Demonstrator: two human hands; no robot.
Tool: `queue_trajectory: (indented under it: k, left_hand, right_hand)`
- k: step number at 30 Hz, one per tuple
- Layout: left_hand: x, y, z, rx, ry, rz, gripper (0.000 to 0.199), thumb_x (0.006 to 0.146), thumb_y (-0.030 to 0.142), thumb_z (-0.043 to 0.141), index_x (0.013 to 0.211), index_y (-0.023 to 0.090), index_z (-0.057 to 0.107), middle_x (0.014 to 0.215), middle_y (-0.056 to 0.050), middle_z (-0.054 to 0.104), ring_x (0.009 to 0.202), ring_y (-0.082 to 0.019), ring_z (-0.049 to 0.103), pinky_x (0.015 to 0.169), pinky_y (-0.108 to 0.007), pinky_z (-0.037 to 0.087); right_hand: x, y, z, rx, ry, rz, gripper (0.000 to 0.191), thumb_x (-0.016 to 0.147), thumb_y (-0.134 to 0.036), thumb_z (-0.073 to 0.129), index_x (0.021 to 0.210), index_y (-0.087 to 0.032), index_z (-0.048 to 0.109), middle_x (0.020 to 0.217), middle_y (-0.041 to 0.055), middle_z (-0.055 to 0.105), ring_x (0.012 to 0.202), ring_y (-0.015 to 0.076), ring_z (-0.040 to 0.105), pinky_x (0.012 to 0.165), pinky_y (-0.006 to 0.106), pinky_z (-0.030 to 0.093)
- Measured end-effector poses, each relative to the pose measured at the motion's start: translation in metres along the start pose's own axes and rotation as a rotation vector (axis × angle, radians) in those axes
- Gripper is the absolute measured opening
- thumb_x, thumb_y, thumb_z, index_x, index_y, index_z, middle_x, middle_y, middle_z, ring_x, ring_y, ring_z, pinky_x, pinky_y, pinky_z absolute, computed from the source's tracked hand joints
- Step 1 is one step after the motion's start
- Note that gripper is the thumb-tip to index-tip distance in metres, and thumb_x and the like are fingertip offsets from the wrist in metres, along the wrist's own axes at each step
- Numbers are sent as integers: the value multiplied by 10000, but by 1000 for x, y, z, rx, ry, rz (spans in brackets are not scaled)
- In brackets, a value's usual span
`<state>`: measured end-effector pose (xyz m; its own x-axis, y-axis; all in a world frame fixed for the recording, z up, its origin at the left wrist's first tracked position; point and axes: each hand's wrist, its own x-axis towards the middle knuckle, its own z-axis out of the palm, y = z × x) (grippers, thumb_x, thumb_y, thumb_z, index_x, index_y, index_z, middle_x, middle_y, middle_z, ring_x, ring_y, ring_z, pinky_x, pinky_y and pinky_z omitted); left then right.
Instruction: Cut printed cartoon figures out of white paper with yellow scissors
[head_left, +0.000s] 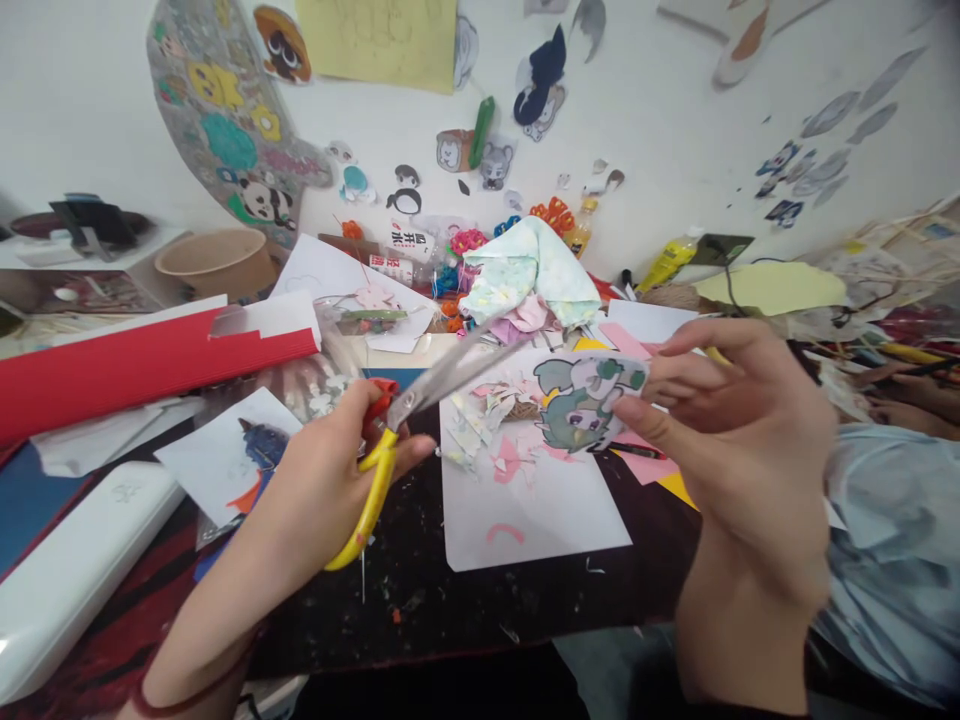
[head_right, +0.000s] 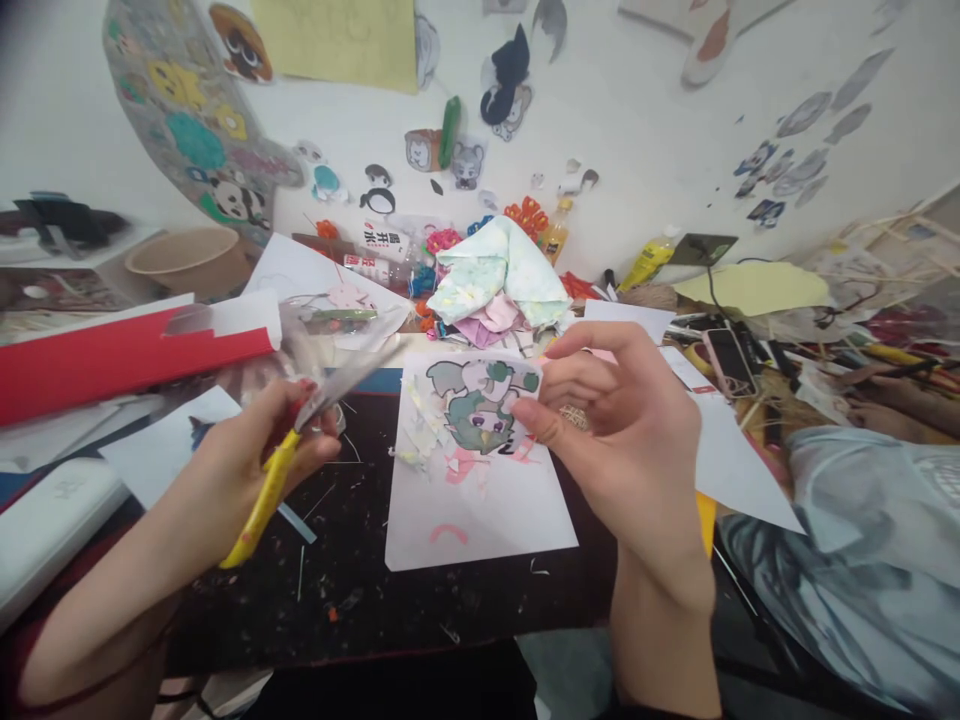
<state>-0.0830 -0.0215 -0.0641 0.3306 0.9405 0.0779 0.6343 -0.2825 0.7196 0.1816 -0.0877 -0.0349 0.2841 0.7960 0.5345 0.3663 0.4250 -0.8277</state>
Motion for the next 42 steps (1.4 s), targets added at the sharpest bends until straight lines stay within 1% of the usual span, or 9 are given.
queue_trajectory:
  k: [2, 5, 8, 14, 18, 24, 27, 35, 42]
  left_hand:
    - [6, 9, 9, -278, 86, 27, 323, 831, 472, 669, 839, 224, 461, 842, -19, 646, 661, -152, 558, 615, -310, 434]
    - [15, 27, 28, -746, 102, 146, 382, 784, 402, 760, 819, 226, 422, 895, -2, 640, 624, -99, 523, 575, -272, 412]
    - [20, 41, 44, -953, 106, 156, 382, 752, 284, 806, 811, 223, 434, 871, 26, 574, 665, -86, 512, 617, -267, 414]
    - [25, 41, 48, -896, 193, 143, 322, 763, 216, 784, 783, 220, 462, 723, 51, 523, 633, -100, 500, 605, -268, 423]
    - [29, 34, 47, -813, 177, 175, 299, 764, 186, 780, 805, 218, 485, 734, 56, 525, 630, -90, 463, 593, -248, 416]
    - [35, 26, 47, -855, 191, 160, 271, 774, 184, 775, 818, 212, 509, 810, 18, 607, 738, -121, 565, 685, -277, 477]
    - [39, 24, 45, -864, 215, 125, 299, 762, 203, 786, 818, 213, 492, 830, 13, 645, 680, -104, 552, 647, -268, 467]
    - [48, 18, 48, -916, 237, 94, 314, 766, 177, 770, 818, 214, 462, 843, 28, 635, 607, -65, 490, 592, -239, 433]
    - [46, 17, 47, -776, 195, 65, 263, 750, 183, 762, 817, 205, 509, 843, 25, 633, 562, -55, 427, 520, -216, 405]
  right_hand:
    - [1, 6, 6, 60, -14, 18, 374, 700, -160, 841, 978, -272, 617, 645, -65, 538, 603, 127, 518, 589, 284, 454]
    - [1, 15, 18, 124, -67, 61, 412, 673, -150, 859, 979, -268, 608, 644, -70, 562, 615, 129, 537, 590, 275, 453]
    - [0, 21, 28, 168, -99, 95, 431, 662, -138, 864, 978, -266, 600, 654, -71, 586, 626, 126, 561, 594, 263, 462]
    - [4, 26, 32, 82, -202, 166, 343, 747, -241, 817, 1044, -264, 648, 661, -58, 617, 596, 116, 571, 546, 245, 472]
    - [15, 31, 38, -33, -246, 159, 158, 760, -312, 808, 818, -212, 701, 632, -43, 585, 532, 80, 480, 456, 220, 373]
    - [21, 40, 51, 36, -186, 193, 175, 768, -336, 799, 766, -201, 687, 612, -34, 572, 522, 82, 456, 445, 227, 353]
    - [22, 47, 56, 88, -159, 219, 198, 749, -347, 813, 764, -199, 681, 609, -30, 570, 530, 96, 478, 460, 239, 373]
    - [25, 57, 63, 89, -231, 179, 169, 780, -300, 781, 714, -201, 661, 639, -26, 579, 567, 99, 507, 501, 234, 415]
    - [24, 68, 64, 111, -362, 234, 148, 788, -283, 768, 730, -194, 664, 650, -24, 598, 588, 96, 537, 518, 216, 442]
